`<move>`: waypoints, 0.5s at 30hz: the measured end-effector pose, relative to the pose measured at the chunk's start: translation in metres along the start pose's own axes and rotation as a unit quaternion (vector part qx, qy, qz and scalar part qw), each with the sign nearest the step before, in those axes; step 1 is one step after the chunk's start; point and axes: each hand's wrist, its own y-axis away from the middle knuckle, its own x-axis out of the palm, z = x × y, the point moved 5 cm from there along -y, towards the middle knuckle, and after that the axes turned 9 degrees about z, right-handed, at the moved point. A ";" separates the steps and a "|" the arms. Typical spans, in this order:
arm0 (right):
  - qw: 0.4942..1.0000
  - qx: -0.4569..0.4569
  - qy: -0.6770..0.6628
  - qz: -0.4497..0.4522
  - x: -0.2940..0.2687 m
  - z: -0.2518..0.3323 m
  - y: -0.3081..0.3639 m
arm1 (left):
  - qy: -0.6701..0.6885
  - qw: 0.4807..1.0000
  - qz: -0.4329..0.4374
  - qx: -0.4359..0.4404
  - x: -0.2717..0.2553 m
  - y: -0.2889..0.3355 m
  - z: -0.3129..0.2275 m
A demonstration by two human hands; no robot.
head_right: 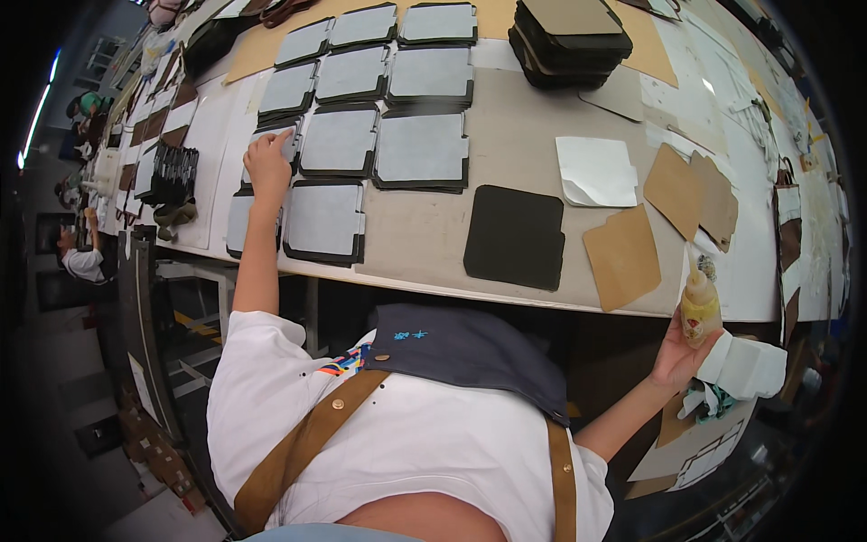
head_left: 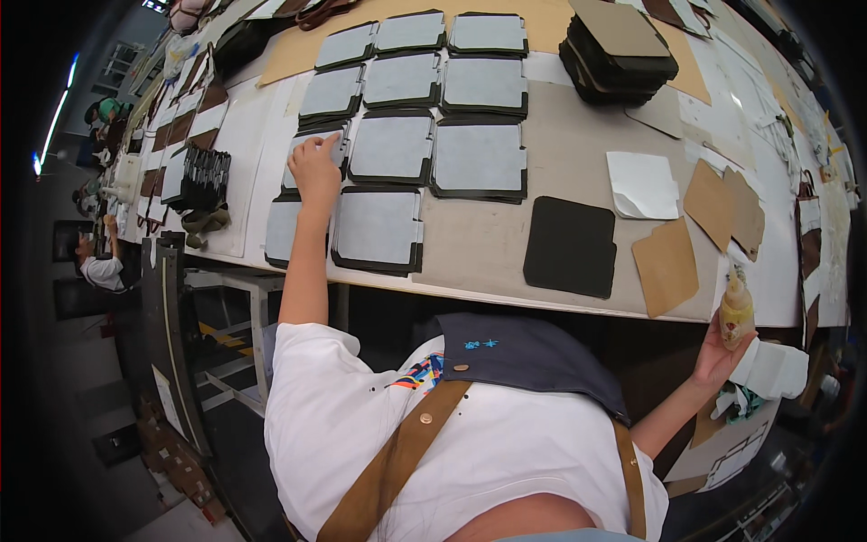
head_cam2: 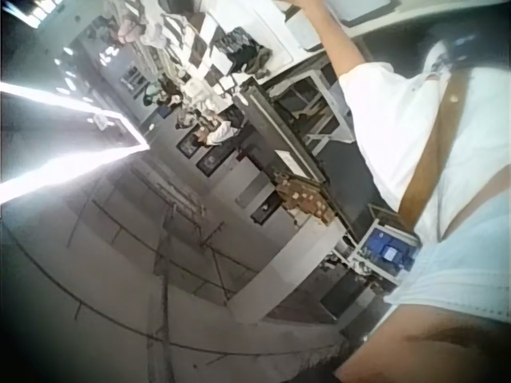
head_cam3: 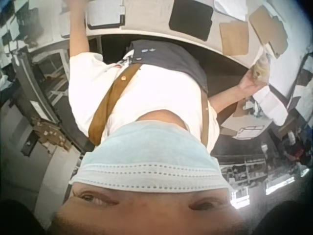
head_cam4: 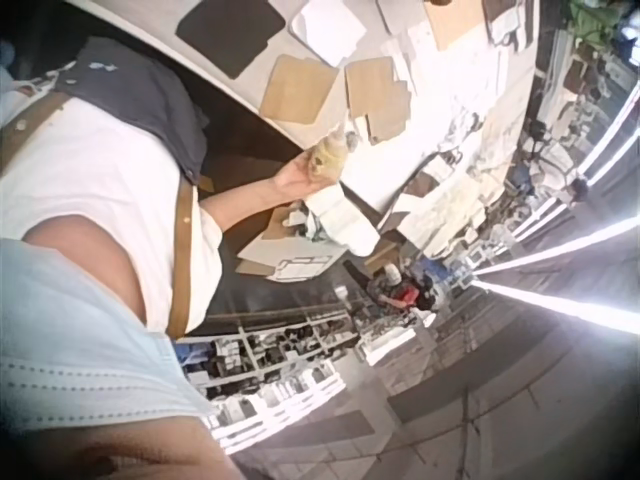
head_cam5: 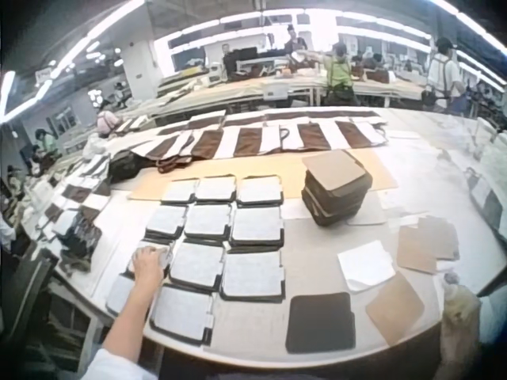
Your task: The person repeatedly applies glue from a squeeze bottle onto the edges of a black rectangular base and then places a white square insert on top. The person presses the insert down to secure it and then moves the finished unit to a stack of completed items on the left. This process is repeated continuously throughout the video.
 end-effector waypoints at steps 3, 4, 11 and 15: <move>1.000 -0.013 0.006 -0.003 0.007 0.000 -0.001 | -0.009 1.000 -0.006 0.007 -0.001 -0.003 -0.005; 1.000 -0.021 0.009 -0.009 0.009 0.001 0.000 | -0.012 1.000 -0.004 0.008 -0.001 -0.003 -0.006; 0.999 -0.027 0.041 -0.010 0.031 0.008 0.008 | 0.004 0.996 -0.081 -0.041 -0.019 0.001 0.002; 0.995 0.008 0.094 0.016 0.051 -0.017 0.014 | 0.113 0.989 -0.096 -0.020 -0.054 0.011 -0.037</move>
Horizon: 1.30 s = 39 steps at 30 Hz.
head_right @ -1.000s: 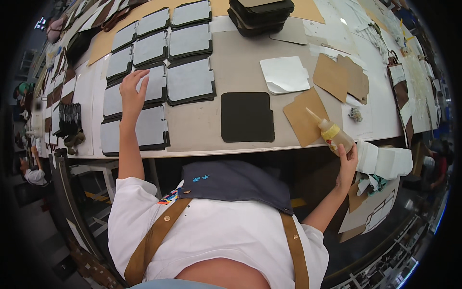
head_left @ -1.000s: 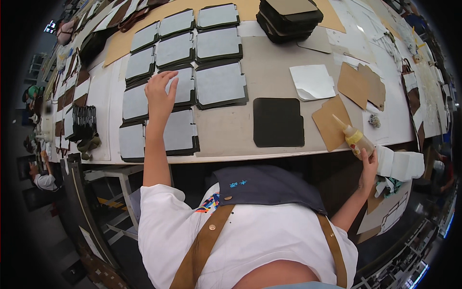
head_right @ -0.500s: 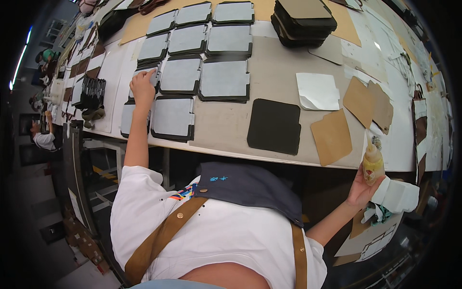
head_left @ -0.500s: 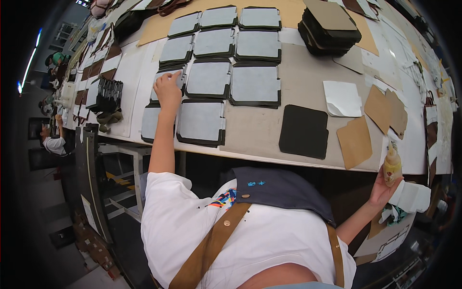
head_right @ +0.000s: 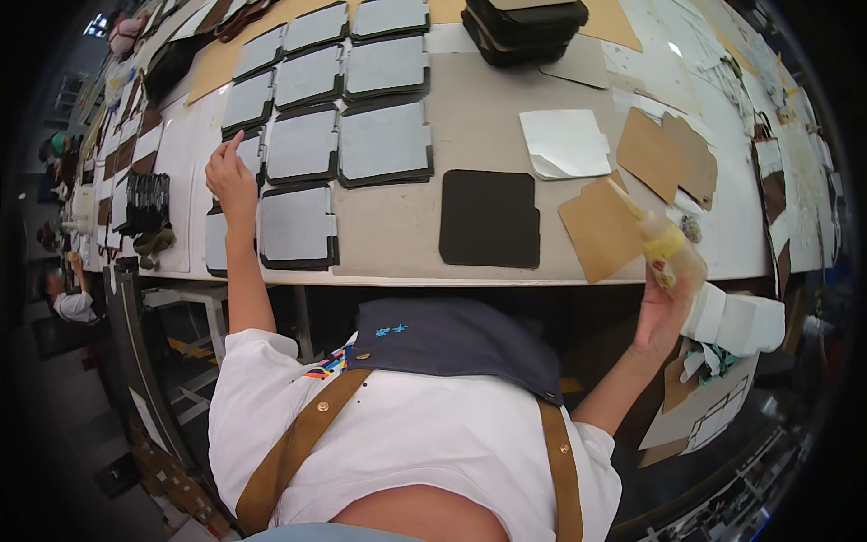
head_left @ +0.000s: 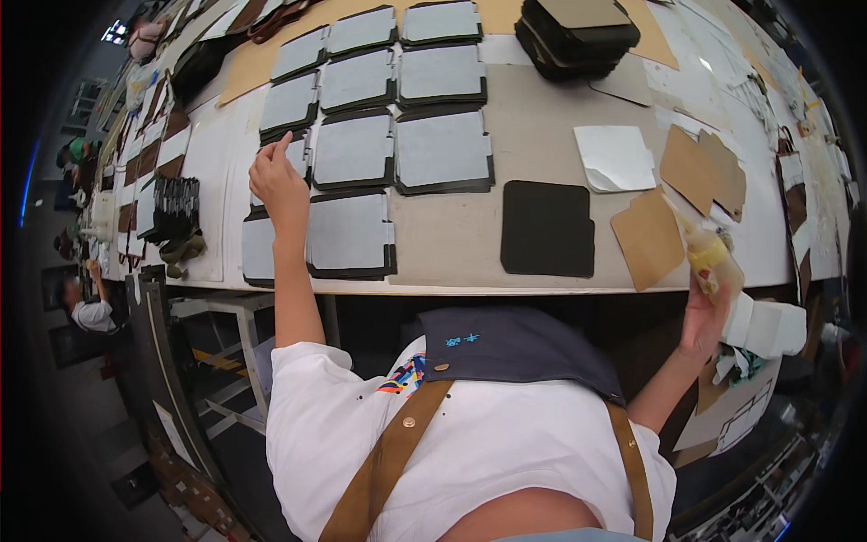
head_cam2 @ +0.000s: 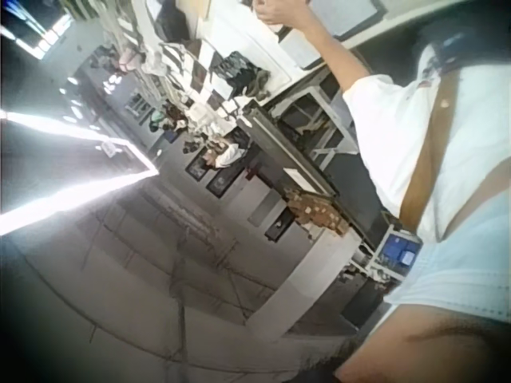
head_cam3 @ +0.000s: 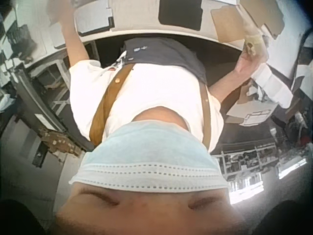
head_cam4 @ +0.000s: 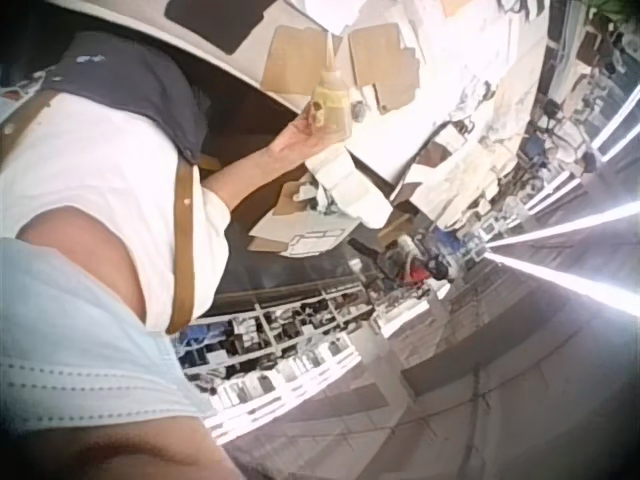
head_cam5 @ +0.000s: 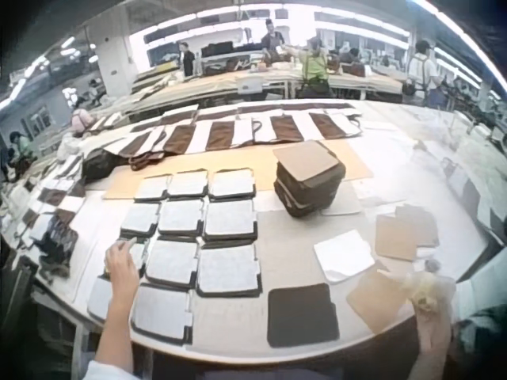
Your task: The person repeatedly applies glue from a squeeze bottle onto the edges of a black rectangular base and then places a white square insert on top. The person presses the insert down to secure it and then moves the finished unit to a stack of completed items on the left. This process is repeated continuously throughout the video.
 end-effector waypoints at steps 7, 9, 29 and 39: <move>0.956 -0.108 0.272 0.011 0.084 -0.016 0.017 | 0.220 0.972 -0.010 0.081 -0.014 0.015 -0.097; 0.953 -0.105 0.283 0.033 0.090 -0.025 0.018 | 0.279 0.954 -0.033 0.102 -0.012 0.021 -0.125; 0.926 -0.135 0.351 0.033 0.113 -0.044 0.024 | 0.364 0.915 -0.049 0.166 0.009 0.054 -0.194; 0.926 -0.135 0.349 0.049 0.118 -0.045 0.024 | 0.373 0.912 -0.044 0.163 0.010 0.054 -0.194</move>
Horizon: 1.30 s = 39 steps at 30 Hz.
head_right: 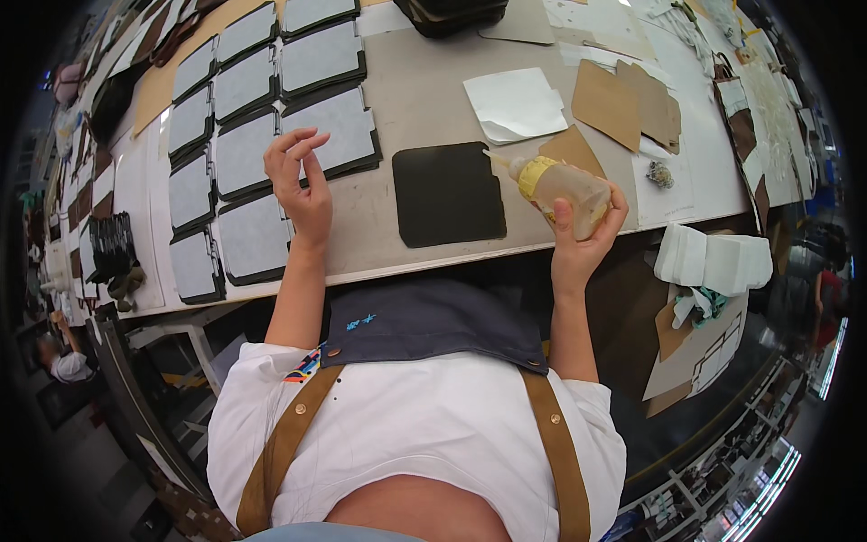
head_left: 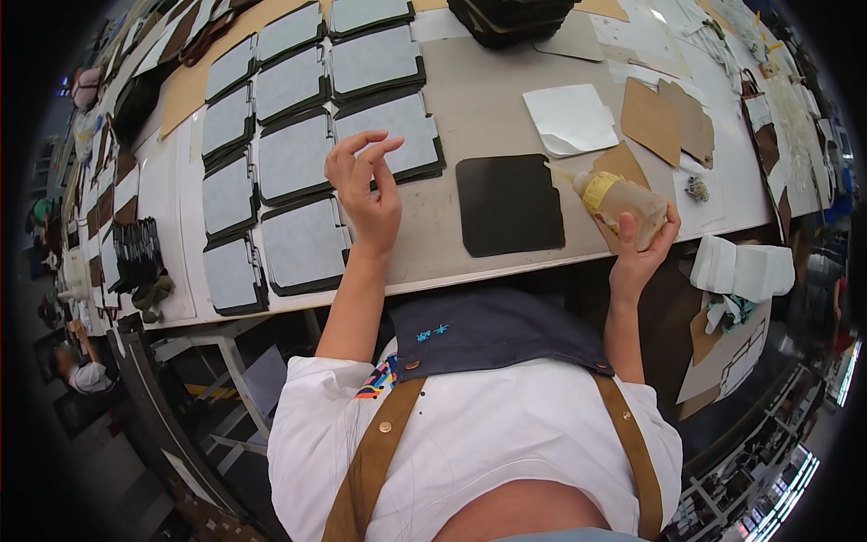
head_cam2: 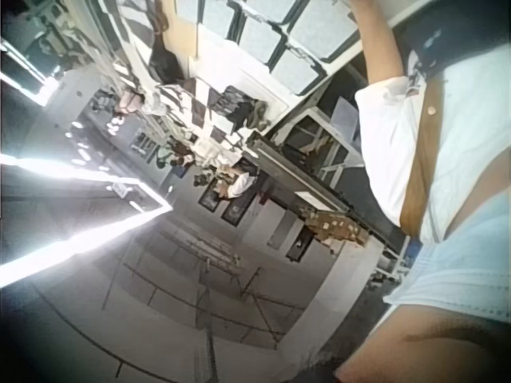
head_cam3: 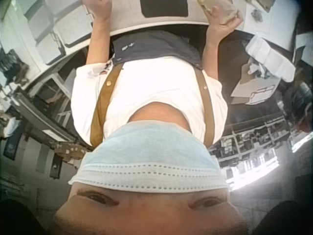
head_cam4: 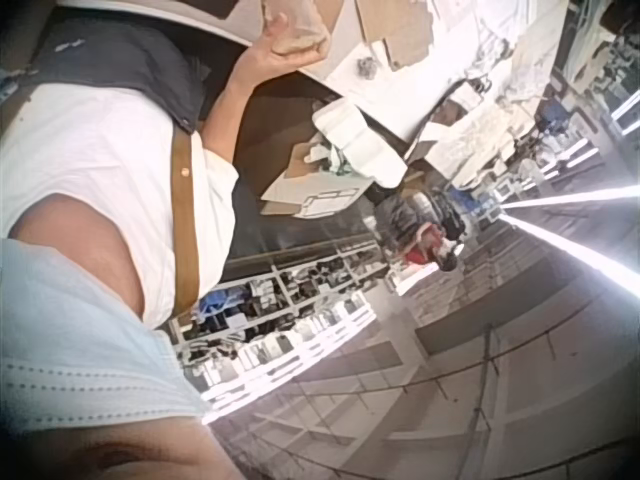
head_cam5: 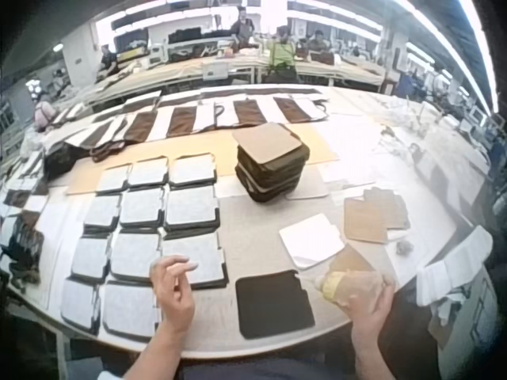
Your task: The person repeatedly applies glue from a squeeze bottle onto the edges of a black rectangular base and then places a white square insert on top. The person presses the insert down to secure it and then moves the finished unit to a stack of completed items on the left. This process is repeated continuously throughout the video.
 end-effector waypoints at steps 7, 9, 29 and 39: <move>1.000 0.002 0.007 -0.004 0.001 0.000 0.001 | 0.000 1.000 -0.001 0.002 0.001 0.001 0.002; 1.000 0.001 0.008 -0.004 0.001 0.000 0.002 | 0.001 1.000 0.001 0.001 0.001 0.001 0.002; 0.992 -0.093 -0.011 0.080 0.041 0.022 0.006 | 0.005 1.000 -0.005 0.002 -0.001 0.001 0.001; 0.981 -0.135 -0.033 0.132 0.074 0.024 0.010 | 0.015 1.000 -0.009 -0.006 -0.003 0.001 0.000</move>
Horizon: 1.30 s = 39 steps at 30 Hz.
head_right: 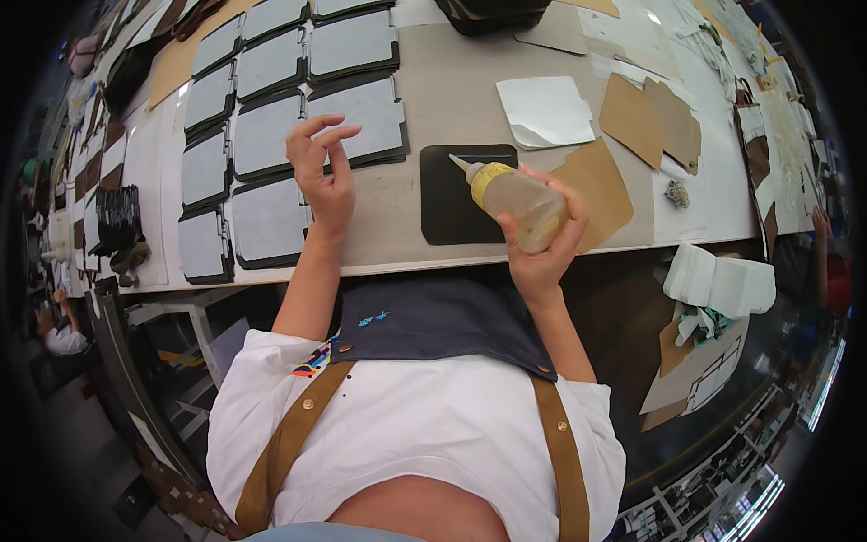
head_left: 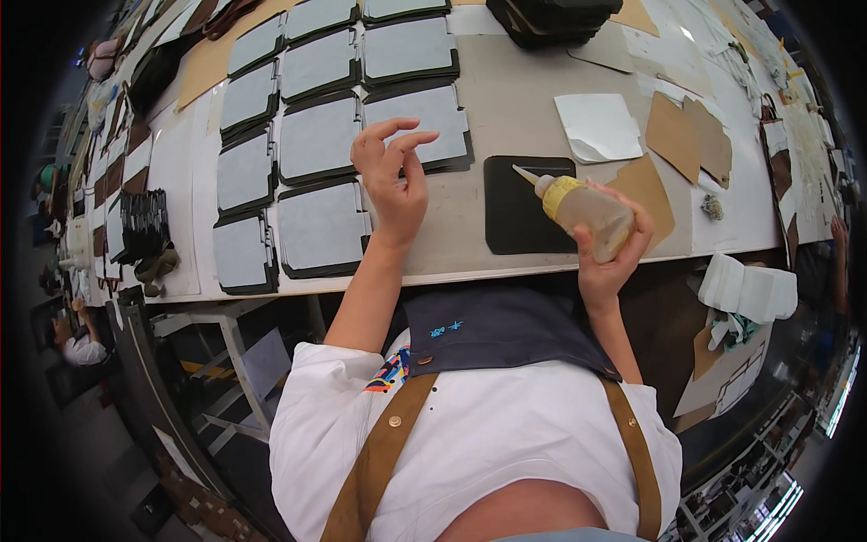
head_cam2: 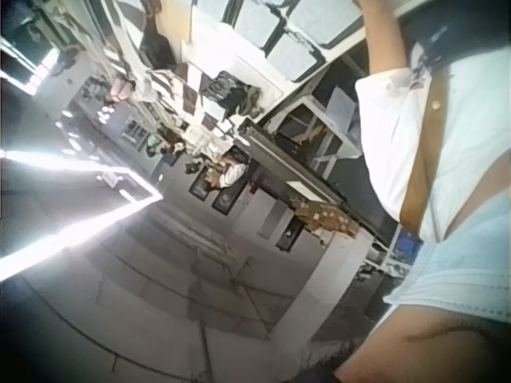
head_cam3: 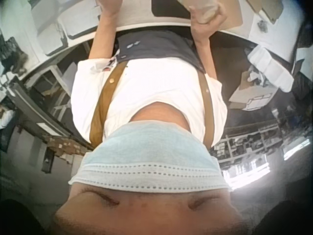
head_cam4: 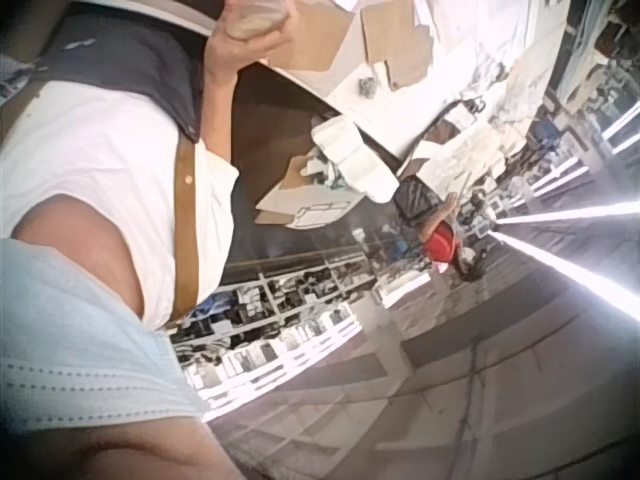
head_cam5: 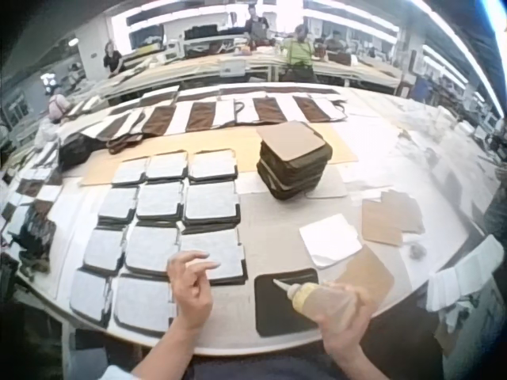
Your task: The person repeatedly applies glue from a squeeze bottle onto the edges of a black rectangular base and then places a white square insert on top. The person presses the insert down to secure it and then moves the finished unit to a stack of completed items on the left. This process is repeated continuously throughout the video.
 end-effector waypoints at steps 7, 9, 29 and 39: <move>0.998 -0.027 -0.021 0.056 0.023 0.006 -0.010 | 0.007 1.000 -0.005 -0.001 -0.001 0.001 0.000; 0.997 -0.016 -0.040 0.067 0.024 0.007 -0.015 | 0.010 1.000 -0.006 0.000 -0.001 0.001 0.001; 0.971 0.132 -0.125 0.153 0.001 -0.023 -0.075 | 0.007 0.999 -0.030 0.009 0.000 0.001 0.006; 0.967 0.140 -0.093 0.189 -0.008 -0.017 -0.068 | -0.006 1.000 -0.013 -0.002 0.000 0.001 0.005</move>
